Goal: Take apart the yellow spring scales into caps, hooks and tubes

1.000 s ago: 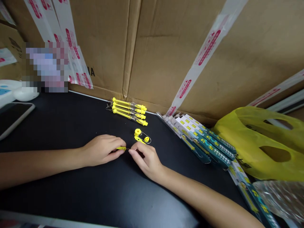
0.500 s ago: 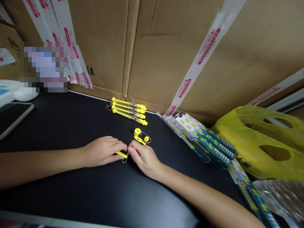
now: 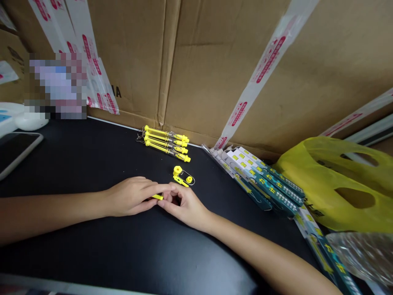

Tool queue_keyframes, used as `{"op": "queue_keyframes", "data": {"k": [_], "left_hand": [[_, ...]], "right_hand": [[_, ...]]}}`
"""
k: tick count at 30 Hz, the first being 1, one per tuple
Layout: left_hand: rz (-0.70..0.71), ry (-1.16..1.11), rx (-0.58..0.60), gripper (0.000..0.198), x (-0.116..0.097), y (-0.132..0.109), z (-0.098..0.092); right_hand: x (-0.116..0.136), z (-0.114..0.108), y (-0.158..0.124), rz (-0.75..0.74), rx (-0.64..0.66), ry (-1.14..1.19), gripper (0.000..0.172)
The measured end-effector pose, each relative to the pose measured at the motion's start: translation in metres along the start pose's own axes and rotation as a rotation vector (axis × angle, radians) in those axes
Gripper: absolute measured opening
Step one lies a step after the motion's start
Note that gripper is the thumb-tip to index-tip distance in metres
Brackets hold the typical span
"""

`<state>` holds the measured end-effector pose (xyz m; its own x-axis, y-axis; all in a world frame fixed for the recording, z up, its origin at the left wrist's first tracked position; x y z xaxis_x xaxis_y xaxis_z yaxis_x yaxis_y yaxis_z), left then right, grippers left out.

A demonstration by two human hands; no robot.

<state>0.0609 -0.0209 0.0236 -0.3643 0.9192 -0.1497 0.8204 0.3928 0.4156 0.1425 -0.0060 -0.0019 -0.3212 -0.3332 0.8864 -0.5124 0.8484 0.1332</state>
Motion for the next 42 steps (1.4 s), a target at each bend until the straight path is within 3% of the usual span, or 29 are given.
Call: {"op": "queue_keyframes", "data": {"k": [16, 22, 29, 38, 42], "left_hand": [[-0.113, 0.177, 0.043, 0.046, 0.005, 0.001, 0.006], [-0.080, 0.269, 0.063, 0.035, 0.001, 0.002, 0.007], [-0.102, 0.300, 0.074, 0.028, 0.003, 0.000, 0.008], [-0.099, 0.300, 0.003, 0.045, 0.003, 0.000, 0.000], [-0.092, 0.293, -0.012, 0.041, 0.003, 0.001, -0.002]], "right_hand": [[-0.001, 0.003, 0.000, 0.041, 0.062, -0.018, 0.033], [0.000, 0.006, -0.001, 0.006, 0.078, -0.115, 0.030], [0.000, 0.005, -0.006, 0.024, 0.015, -0.219, 0.031], [-0.002, 0.007, -0.003, 0.078, 0.119, -0.062, 0.031], [-0.002, 0.006, -0.003, 0.077, 0.104, -0.029, 0.032]]}}
Point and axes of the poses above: each hand's wrist, its own y-axis towards the middle knuckle, its own z-axis out of the palm, x = y × z, the point moved 9 cm from there along y, towards the middle knuckle, and after that the axes turned 2 degrees about -x, right-handed, at the moved point
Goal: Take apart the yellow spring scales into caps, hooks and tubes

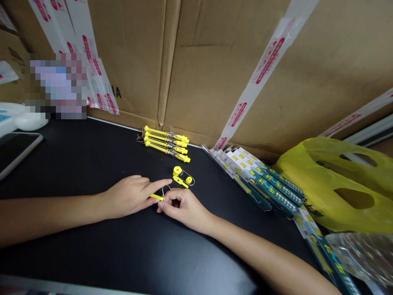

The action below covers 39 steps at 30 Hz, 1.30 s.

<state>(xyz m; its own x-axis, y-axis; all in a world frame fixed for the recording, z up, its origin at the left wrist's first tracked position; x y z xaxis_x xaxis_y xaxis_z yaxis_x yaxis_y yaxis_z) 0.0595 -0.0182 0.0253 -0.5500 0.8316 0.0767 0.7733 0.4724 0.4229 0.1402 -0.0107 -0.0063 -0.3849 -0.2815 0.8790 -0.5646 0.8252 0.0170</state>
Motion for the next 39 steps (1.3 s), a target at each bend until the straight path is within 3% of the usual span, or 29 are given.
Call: {"op": "queue_keyframes", "data": {"k": [13, 22, 39], "left_hand": [[0.031, -0.125, 0.030, 0.053, -0.005, 0.001, 0.005], [0.064, -0.070, -0.026, 0.041, -0.008, 0.000, -0.003], [0.111, -0.004, 0.086, 0.047, -0.014, -0.004, 0.010]], "right_hand": [[0.000, -0.002, -0.001, -0.012, -0.054, 0.065, 0.030], [0.009, -0.001, 0.000, -0.111, -0.030, 0.091, 0.030], [0.004, 0.003, 0.002, -0.115, 0.029, 0.008, 0.028]]}}
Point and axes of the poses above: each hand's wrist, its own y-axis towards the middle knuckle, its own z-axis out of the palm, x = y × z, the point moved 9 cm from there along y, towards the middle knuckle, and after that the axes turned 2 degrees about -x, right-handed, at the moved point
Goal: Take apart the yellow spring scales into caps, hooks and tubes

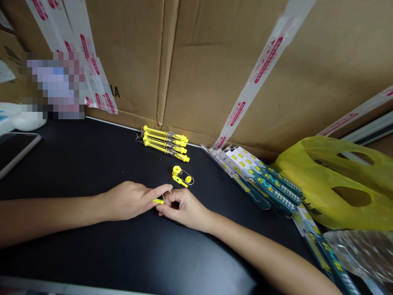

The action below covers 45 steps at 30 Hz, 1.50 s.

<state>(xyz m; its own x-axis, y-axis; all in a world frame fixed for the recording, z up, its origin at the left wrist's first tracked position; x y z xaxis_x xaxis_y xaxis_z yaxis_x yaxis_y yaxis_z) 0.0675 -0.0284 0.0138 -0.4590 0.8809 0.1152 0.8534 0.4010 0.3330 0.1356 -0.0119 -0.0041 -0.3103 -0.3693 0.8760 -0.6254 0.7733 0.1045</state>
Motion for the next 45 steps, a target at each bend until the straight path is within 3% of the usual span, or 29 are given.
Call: {"op": "queue_keyframes", "data": {"k": [13, 19, 30, 37, 45], "left_hand": [[-0.014, 0.062, -0.003, 0.043, 0.001, -0.001, 0.000], [-0.029, -0.009, 0.016, 0.042, 0.004, 0.001, -0.001], [-0.094, -0.032, 0.048, 0.046, 0.008, 0.000, 0.001], [-0.171, -0.069, -0.014, 0.049, 0.012, -0.003, 0.000], [-0.154, -0.123, -0.065, 0.043, 0.011, -0.002, -0.006]], "right_hand": [[-0.002, -0.001, -0.001, 0.053, -0.025, -0.054, 0.031], [0.007, 0.002, -0.002, 0.038, 0.003, -0.088, 0.035], [-0.005, -0.003, -0.003, 0.101, -0.093, -0.049, 0.039], [-0.004, -0.004, -0.003, 0.146, -0.128, 0.000, 0.039], [-0.002, -0.001, -0.005, 0.147, -0.151, 0.062, 0.041]]}}
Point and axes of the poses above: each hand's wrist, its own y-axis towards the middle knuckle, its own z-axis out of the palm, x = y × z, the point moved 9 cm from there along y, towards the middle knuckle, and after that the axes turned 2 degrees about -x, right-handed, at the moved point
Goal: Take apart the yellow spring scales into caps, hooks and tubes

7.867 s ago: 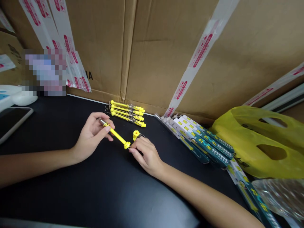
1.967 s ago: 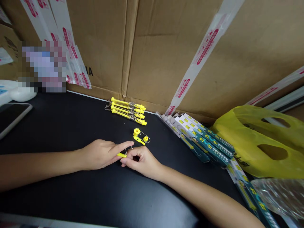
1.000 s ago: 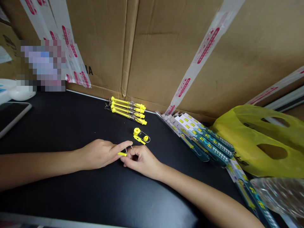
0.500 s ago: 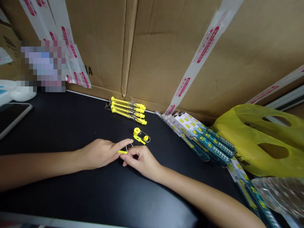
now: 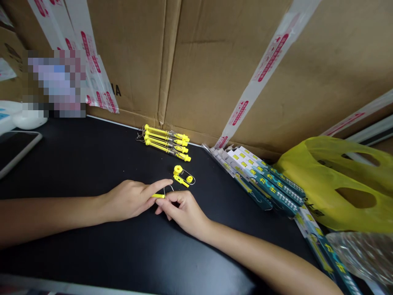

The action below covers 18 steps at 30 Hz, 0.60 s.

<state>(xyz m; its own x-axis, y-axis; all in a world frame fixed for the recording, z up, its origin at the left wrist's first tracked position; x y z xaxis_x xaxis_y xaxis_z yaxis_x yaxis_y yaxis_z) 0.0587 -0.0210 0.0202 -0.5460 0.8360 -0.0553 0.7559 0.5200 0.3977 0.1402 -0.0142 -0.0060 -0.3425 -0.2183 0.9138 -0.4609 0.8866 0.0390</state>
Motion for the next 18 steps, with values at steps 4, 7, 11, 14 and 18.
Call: {"op": "queue_keyframes", "data": {"k": [4, 7, 11, 14, 18], "left_hand": [[0.022, -0.033, 0.012, 0.042, -0.0004, -0.0003, 0.0015], [0.045, -0.034, 0.019, 0.042, -0.0020, -0.0003, 0.0027], [0.048, -0.042, 0.020, 0.041, -0.0018, -0.0002, 0.0028], [0.067, -0.071, 0.016, 0.041, -0.0031, -0.0001, 0.0020], [0.083, -0.090, 0.051, 0.043, -0.0039, 0.0001, 0.0048]], "right_hand": [[0.0030, 0.0010, -0.0001, -0.032, 0.004, -0.006, 0.040], [0.0046, 0.0015, -0.0003, -0.055, 0.019, -0.024, 0.039], [0.0032, 0.0022, -0.0004, -0.052, 0.034, -0.020, 0.039], [0.0041, 0.0028, -0.0007, -0.073, 0.043, -0.014, 0.039], [0.0039, 0.0028, -0.0013, -0.095, 0.052, -0.041, 0.040]]}}
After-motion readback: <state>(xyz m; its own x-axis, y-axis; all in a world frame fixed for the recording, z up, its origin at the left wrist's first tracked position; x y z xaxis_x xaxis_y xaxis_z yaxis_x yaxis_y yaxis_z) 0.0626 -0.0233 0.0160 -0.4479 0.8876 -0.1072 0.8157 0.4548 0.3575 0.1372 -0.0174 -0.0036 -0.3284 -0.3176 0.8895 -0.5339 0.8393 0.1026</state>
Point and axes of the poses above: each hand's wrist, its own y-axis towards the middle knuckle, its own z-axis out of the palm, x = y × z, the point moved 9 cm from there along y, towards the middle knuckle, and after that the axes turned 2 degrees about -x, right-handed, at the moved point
